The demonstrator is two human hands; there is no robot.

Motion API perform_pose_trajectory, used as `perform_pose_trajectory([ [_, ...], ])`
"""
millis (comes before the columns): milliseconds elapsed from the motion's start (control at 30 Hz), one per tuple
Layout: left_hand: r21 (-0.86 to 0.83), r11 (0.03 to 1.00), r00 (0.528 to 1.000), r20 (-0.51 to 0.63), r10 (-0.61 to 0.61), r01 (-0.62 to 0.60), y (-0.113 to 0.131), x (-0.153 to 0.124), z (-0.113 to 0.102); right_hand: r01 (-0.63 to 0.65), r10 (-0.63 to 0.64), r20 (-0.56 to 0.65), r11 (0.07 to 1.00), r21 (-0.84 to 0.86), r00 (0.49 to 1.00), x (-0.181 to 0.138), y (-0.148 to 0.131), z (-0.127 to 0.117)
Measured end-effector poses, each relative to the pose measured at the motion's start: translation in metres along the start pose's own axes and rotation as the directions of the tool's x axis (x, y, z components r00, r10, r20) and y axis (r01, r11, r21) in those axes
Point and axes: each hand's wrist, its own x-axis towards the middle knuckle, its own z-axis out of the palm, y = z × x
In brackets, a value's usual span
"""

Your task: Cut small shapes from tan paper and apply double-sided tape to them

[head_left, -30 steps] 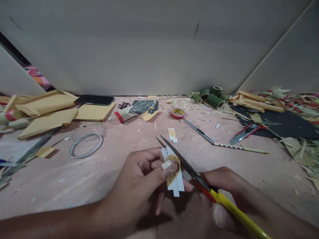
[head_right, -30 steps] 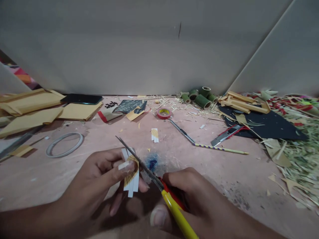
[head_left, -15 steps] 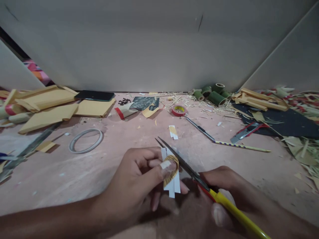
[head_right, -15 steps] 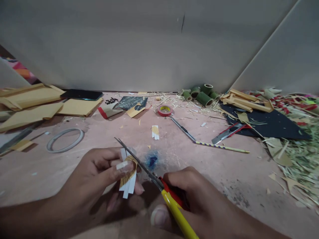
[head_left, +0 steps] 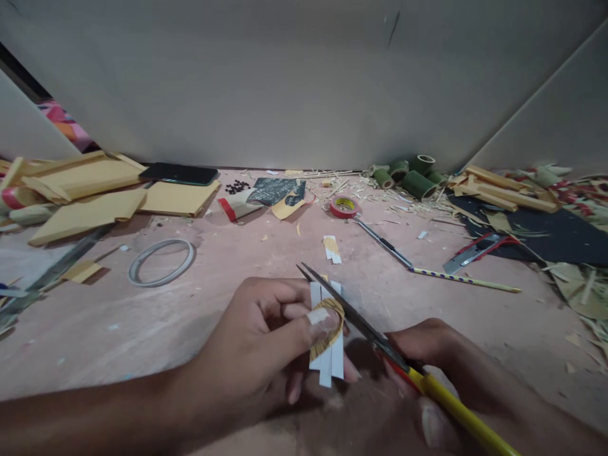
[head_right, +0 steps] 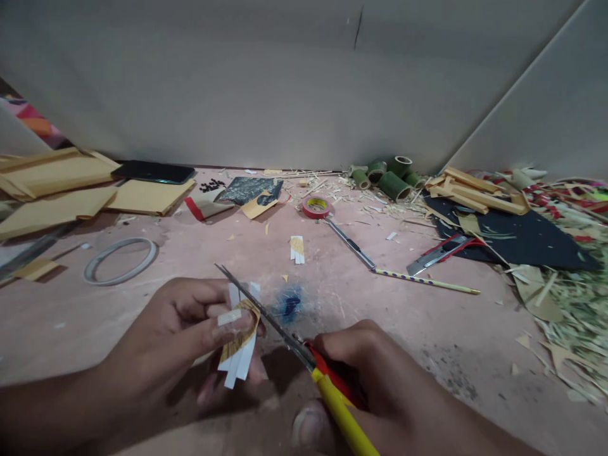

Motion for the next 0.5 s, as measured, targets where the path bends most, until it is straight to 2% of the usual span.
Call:
perform_pose_trajectory([
  [167,-0.048,0.999,1.0,0.029,-0.01,0.011,0.0015,-0.0001,0.0,-0.032,0.032,0.013,0.999,-0.033,0.999,0.0013,-0.0098,-0.0033],
  [500,-0.032,0.999,1.0,0.021,-0.005,0.006,0.0015,0.0011,-0.0022,-0.077,0.077,-0.032,0.997,0.0,0.997,-0.0017,-0.0077,-0.0013],
])
